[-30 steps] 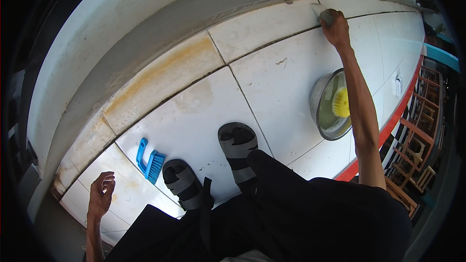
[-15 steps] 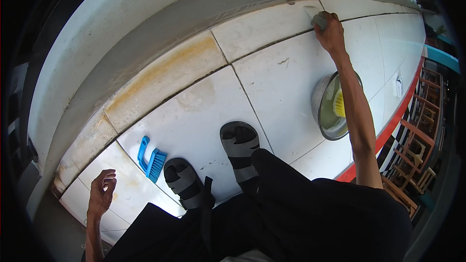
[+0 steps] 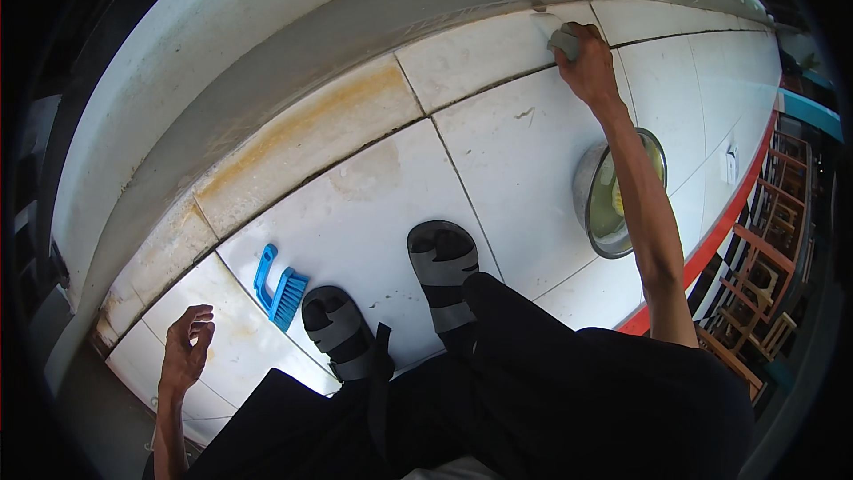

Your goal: The person scrubs the grout lines on a tiled ledge using a yellow sponge dipped in water and then wipes the area with a cloth.

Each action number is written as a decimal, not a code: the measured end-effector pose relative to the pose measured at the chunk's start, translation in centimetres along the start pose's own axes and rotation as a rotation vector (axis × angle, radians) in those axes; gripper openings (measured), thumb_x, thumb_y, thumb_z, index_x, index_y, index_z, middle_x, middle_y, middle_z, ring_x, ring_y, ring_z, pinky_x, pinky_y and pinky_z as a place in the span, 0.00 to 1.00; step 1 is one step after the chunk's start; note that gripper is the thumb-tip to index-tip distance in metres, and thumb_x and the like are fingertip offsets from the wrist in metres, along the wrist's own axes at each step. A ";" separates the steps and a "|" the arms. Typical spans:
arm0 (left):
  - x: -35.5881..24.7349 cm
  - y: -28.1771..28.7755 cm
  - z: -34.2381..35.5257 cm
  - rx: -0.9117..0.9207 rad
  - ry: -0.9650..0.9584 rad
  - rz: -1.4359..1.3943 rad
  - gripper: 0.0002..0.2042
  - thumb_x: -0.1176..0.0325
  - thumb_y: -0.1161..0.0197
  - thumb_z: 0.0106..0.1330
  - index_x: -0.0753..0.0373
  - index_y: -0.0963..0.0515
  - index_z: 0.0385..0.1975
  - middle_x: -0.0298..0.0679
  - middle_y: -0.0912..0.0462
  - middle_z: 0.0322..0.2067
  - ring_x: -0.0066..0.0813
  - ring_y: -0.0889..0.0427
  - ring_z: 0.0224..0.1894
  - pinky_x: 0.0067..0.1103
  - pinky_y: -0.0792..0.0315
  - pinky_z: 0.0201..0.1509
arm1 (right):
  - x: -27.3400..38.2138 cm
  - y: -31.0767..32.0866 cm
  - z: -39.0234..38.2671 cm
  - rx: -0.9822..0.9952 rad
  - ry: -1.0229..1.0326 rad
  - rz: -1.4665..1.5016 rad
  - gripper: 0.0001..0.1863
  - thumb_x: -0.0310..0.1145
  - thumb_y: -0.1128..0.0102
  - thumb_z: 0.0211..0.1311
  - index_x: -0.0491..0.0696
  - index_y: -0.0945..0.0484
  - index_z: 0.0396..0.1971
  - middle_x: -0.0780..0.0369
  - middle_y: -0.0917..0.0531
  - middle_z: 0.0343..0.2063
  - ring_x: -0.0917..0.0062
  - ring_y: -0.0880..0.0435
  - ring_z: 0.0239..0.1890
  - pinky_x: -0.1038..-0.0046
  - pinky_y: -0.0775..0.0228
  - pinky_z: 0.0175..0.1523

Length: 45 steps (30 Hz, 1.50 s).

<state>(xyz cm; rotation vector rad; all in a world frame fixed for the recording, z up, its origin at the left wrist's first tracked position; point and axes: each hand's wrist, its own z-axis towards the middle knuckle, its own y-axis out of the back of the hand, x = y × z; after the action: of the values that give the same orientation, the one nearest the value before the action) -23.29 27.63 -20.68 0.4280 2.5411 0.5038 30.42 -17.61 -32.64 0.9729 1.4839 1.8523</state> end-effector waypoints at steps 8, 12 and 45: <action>0.2 0.0 0.1 0.016 -0.030 -0.006 0.19 0.60 0.44 0.72 0.70 0.26 0.53 0.56 0.18 0.46 0.45 0.18 0.51 0.36 0.26 0.59 | 3.8 -0.6 -1.0 0.000 0.010 0.065 0.24 0.28 0.31 0.53 0.37 0.22 0.50 0.47 0.19 0.43 0.51 0.18 0.47 0.60 0.25 0.54; -0.1 0.1 0.3 0.002 -0.025 0.001 0.20 0.60 0.44 0.72 0.70 0.26 0.53 0.57 0.18 0.46 0.45 0.18 0.51 0.36 0.27 0.59 | 2.9 -0.5 0.0 -0.016 -0.141 -0.014 0.22 0.27 0.31 0.52 0.36 0.24 0.48 0.47 0.21 0.44 0.50 0.18 0.46 0.57 0.24 0.53; 1.1 -0.6 1.3 0.037 -0.058 0.014 0.17 0.62 0.42 0.71 0.67 0.25 0.53 0.52 0.17 0.47 0.44 0.18 0.52 0.36 0.26 0.59 | 9.8 -3.3 -1.7 -0.089 -0.169 0.134 0.21 0.26 0.31 0.49 0.33 0.21 0.44 0.45 0.19 0.38 0.50 0.18 0.43 0.57 0.25 0.52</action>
<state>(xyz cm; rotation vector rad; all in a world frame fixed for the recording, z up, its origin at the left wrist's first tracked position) -23.63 27.93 -22.47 0.4677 2.4963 0.4440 23.39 -10.07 -34.19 1.1795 1.2525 1.8608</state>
